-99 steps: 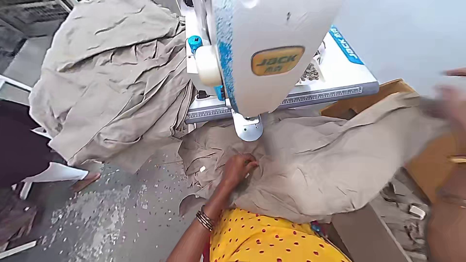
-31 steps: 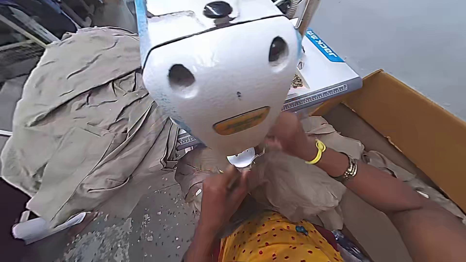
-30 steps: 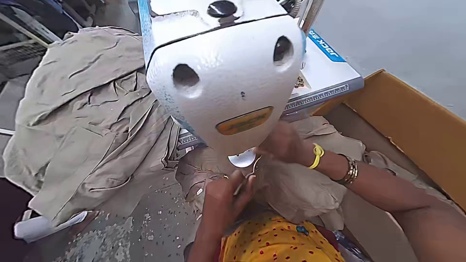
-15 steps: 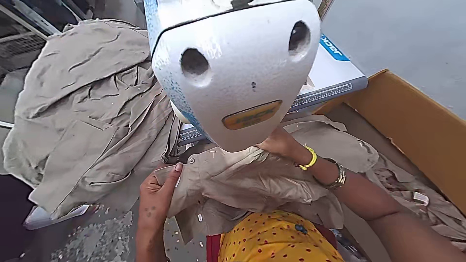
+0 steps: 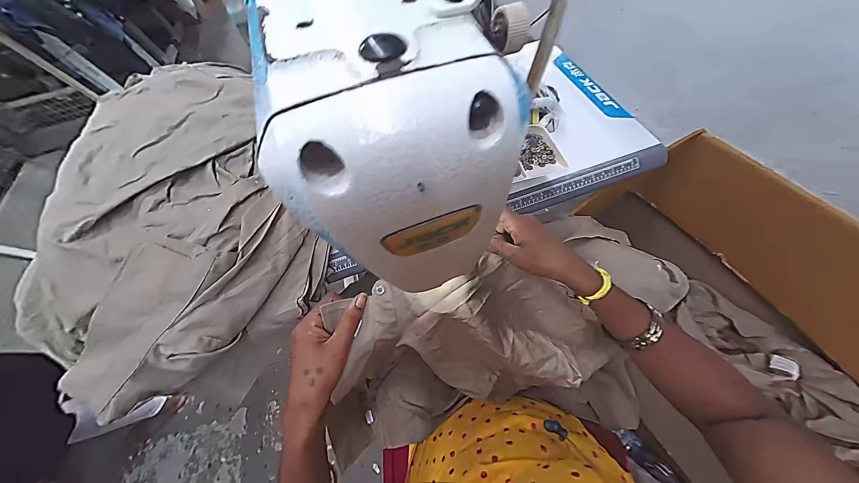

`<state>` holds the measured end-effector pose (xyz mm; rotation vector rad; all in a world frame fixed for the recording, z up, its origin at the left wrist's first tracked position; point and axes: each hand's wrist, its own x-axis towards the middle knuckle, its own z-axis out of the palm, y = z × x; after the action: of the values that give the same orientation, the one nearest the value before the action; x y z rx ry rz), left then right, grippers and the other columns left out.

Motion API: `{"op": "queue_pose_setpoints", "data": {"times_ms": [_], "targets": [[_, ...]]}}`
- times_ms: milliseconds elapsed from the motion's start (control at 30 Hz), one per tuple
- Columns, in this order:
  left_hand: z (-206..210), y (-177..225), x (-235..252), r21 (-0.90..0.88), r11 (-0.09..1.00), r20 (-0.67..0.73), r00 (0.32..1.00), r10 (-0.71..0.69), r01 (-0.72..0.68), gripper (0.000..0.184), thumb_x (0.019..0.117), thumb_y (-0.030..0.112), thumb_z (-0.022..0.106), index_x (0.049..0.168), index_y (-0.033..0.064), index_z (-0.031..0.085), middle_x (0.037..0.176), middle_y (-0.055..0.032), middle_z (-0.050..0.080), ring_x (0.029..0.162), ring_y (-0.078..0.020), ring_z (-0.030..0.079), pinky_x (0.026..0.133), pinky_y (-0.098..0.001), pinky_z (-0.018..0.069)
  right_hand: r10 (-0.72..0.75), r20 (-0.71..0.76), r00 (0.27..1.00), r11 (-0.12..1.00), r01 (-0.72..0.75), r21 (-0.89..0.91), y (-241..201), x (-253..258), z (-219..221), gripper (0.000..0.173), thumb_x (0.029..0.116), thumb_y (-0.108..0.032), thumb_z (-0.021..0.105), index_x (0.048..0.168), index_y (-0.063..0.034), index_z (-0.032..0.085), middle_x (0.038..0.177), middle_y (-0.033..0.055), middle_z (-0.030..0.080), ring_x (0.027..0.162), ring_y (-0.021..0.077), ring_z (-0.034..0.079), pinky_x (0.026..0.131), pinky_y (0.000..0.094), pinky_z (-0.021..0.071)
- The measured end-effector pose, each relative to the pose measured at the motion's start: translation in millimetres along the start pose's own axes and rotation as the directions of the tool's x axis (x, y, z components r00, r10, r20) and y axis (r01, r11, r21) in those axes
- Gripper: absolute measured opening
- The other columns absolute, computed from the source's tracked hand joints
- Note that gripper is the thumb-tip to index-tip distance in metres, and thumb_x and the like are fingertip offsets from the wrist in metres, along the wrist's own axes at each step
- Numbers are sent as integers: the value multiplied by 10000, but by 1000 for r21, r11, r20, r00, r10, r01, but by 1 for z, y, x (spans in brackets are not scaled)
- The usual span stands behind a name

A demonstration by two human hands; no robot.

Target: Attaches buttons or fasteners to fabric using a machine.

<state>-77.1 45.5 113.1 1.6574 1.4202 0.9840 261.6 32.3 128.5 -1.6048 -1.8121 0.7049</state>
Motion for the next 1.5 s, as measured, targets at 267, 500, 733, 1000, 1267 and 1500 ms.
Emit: {"op": "queue_pose_setpoints", "data": {"times_ms": [267, 500, 733, 1000, 1267, 1500], "targets": [[39, 3, 6, 551, 749, 126, 924, 362, -369, 599, 1044, 353, 416, 1370, -138, 523, 1401, -348, 535, 1369, -554, 437, 1148, -628, 342, -202, -234, 951, 778, 10, -628, 66, 62, -17, 418, 899, -342, 769, 1228, -88, 725, 1183, 184, 664, 1134, 407, 598, 910, 586, 464], [67, 29, 1, 150, 988, 210, 978, 14, -46, 652, 1068, 411, 342, 1471, -95, 422, 1459, -273, 504, 1407, -295, 460, 1199, -422, 314, -335, -192, 922, 675, 93, -731, 69, 69, -2, 174, 970, -114, 657, 1108, -49, 740, 1051, 161, 680, 1035, 378, 635, 833, 541, 474], [69, 29, 0, 99, 995, 187, 981, -41, 23, 631, 1063, 376, 370, 1489, -90, 378, 1378, -254, 560, 1288, -208, 552, 1106, -368, 417, -339, -441, 831, 908, 167, -383, 75, 44, -19, 168, 997, -152, 641, 1037, -40, 759, 1028, 139, 736, 1004, 300, 692, 906, 465, 543], [57, 33, -11, 323, 898, 175, 951, 253, -299, 484, 1042, 396, 431, 818, 24, 645, 599, -66, 557, 546, -194, 586, 508, -404, 479, -559, -370, 742, 791, 344, -505, -14, 15, 2, 114, 894, -93, 680, 826, -1, 684, 762, 132, 667, 667, 250, 671, 565, 379, 537], [37, 42, -38, 104, 857, 335, 829, 447, -504, 397, 1071, 367, 467, 998, 77, 727, 709, -10, 664, 622, -53, 615, 584, -235, 506, -715, -105, 691, 651, 603, -460, -55, -6, 41, 170, 931, -94, 630, 797, -60, 728, 713, 61, 684, 713, 188, 686, 609, 295, 531], [-6, 7, -14, 129, 988, -19, 996, 86, -82, 274, 984, 334, 606, 883, 104, 716, 704, 133, 627, 601, 119, 542, 550, -91, 441, -171, 4, 985, 976, 169, 136, -31, -21, 18, 174, 985, -229, 634, 985, -55, 622, 735, -15, 597, 646, 54, 556, 620, 274, 473]]}}
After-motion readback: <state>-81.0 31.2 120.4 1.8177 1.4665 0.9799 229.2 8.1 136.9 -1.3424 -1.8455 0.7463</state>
